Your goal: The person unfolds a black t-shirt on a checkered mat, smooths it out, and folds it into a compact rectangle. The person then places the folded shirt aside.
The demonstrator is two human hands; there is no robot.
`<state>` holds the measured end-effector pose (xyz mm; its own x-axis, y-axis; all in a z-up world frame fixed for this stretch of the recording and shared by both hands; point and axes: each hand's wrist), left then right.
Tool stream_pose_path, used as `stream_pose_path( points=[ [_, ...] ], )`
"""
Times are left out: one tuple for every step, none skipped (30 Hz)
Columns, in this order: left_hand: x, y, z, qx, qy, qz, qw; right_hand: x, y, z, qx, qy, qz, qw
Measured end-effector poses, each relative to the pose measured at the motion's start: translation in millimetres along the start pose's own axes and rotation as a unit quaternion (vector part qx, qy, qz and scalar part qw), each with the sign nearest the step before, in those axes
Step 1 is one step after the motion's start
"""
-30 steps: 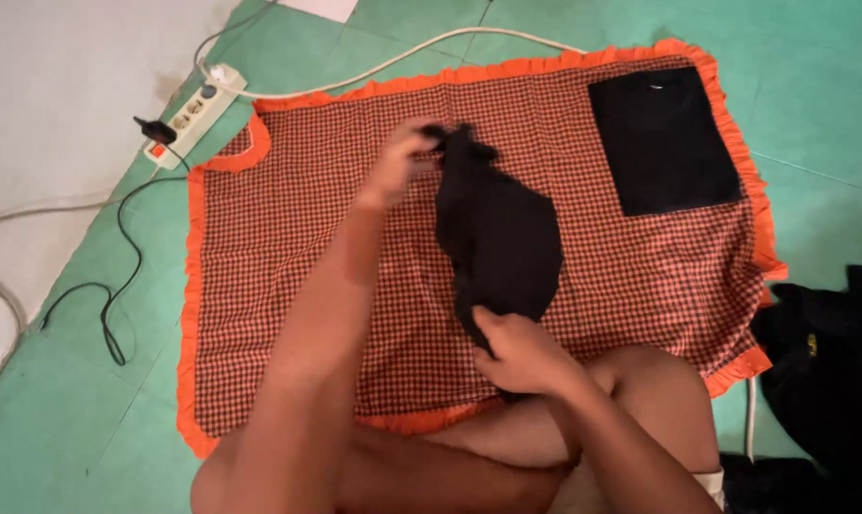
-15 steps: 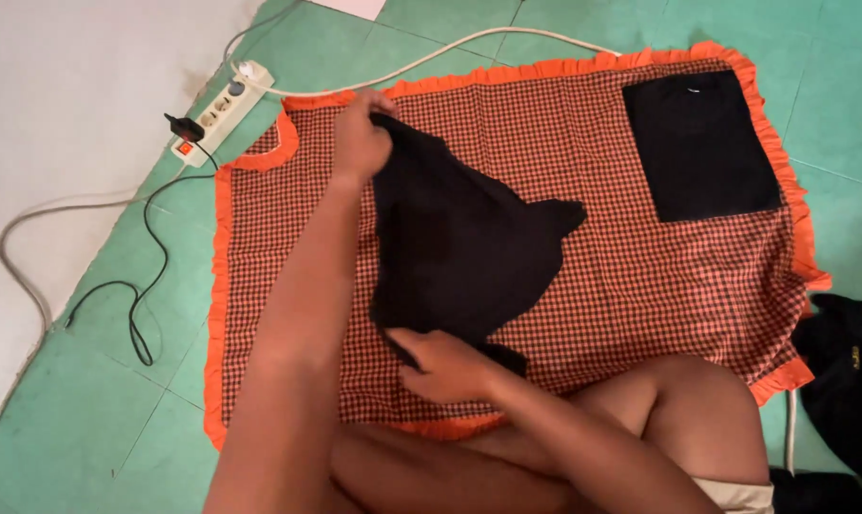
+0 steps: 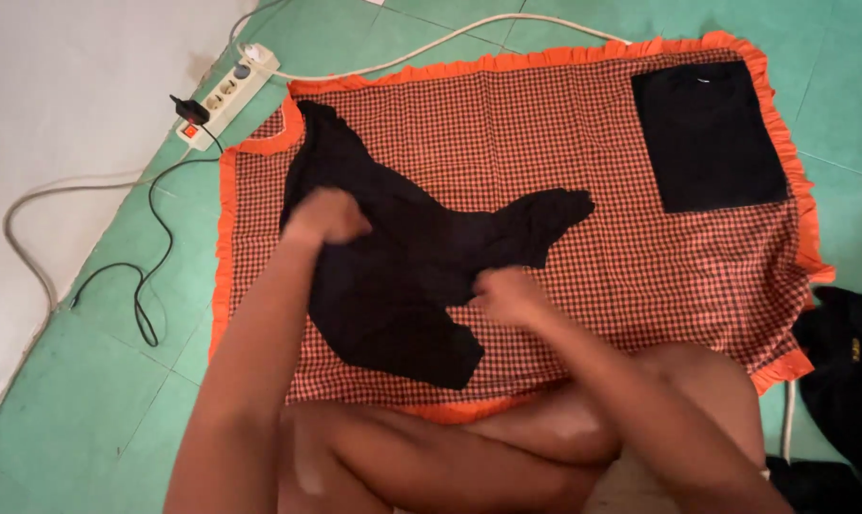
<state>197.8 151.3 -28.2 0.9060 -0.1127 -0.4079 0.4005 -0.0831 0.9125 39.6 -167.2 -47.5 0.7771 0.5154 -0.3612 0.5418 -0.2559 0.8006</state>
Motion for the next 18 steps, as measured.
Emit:
stream_pose_path(
  points=[
    [-6.2, -13.9, 16.7, -0.003, 0.001, 0.001, 1.0, -4.6, 7.2, 25.4, -0.003, 0.001, -0.001, 1.0],
    [-12.5, -27.5, 33.7, -0.014, -0.053, -0.084, 0.995, -9.3, 14.9, 50.7, -0.002, -0.11, 0.001, 0.994],
    [-18.7, -40.5, 50.4, -0.024, -0.107, -0.168, 0.98, -13.6, 22.4, 75.6, -0.001, -0.218, 0.006, 0.976],
    [-22.8, -55.7, 69.0, -0.026, -0.107, -0.167, 0.98, -16.9, 18.0, 92.0, -0.003, -0.218, 0.006, 0.976],
    [-28.9, -72.5, 86.8, 0.006, -0.116, -0.166, 0.979, -20.2, 12.3, 107.7, 0.025, -0.205, 0.046, 0.977],
    [-34.7, -89.2, 104.8, 0.039, -0.126, -0.165, 0.978, -23.1, 6.7, 123.5, 0.054, -0.192, 0.086, 0.976],
    [-57.3, -82.8, 119.3, 0.038, -0.124, -0.163, 0.978, -25.6, 8.6, 116.6, 0.052, -0.19, 0.087, 0.977],
    [-79.3, -76.3, 133.9, 0.053, -0.094, -0.127, 0.986, -27.8, 10.8, 109.9, 0.103, -0.195, 0.132, 0.966],
    [-101.4, -70.1, 149.2, 0.067, -0.062, -0.093, 0.991, -29.9, 13.3, 103.9, 0.153, -0.199, 0.175, 0.952],
    [-103.4, -91.2, 150.6, 0.065, -0.059, -0.093, 0.992, -23.0, 0.4, 108.5, 0.151, -0.196, 0.173, 0.953],
    [-102.6, -111.8, 155.1, 0.072, -0.057, -0.017, 0.996, -16.2, -9.0, 116.0, 0.142, -0.199, 0.185, 0.952],
    [-100.9, -132.6, 159.8, 0.079, -0.054, 0.058, 0.994, -9.0, -18.5, 124.0, 0.133, -0.202, 0.197, 0.95],
    [-93.6, -141.2, 156.9, 0.078, -0.051, 0.054, 0.994, -8.3, -16.7, 120.6, 0.134, -0.201, 0.193, 0.951],
    [-85.8, -149.9, 154.3, 0.057, -0.039, 0.061, 0.996, -7.1, -14.5, 117.8, 0.151, -0.215, 0.217, 0.94],
    [-76.2, -156.7, 149.7, 0.04, -0.03, 0.07, 0.996, -4.8, -12.6, 114.4, 0.171, -0.229, 0.243, 0.927],
    [-78.0, -144.0, 145.4, 0.043, -0.029, 0.068, 0.996, -1.9, -23.1, 123.8, 0.175, -0.23, 0.242, 0.926],
    [-78.1, -130.4, 142.6, 0.026, -0.011, 0.061, 0.998, 2.0, -30.5, 134.5, 0.276, -0.231, 0.305, 0.882],
    [-78.2, -116.7, 139.4, 0.01, 0.008, 0.054, 0.998, 6.2, -37.8, 144.9, 0.373, -0.229, 0.363, 0.822]
  ],
)
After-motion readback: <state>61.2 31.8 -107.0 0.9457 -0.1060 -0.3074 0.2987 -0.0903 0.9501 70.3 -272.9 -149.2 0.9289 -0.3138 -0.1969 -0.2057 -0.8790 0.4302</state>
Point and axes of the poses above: each hand's wrist, its own x-axis towards the middle knuckle, its own y-axis out of the back of the hand, z = x × y, and after that the axes turned 10 degrees about y, right-handed
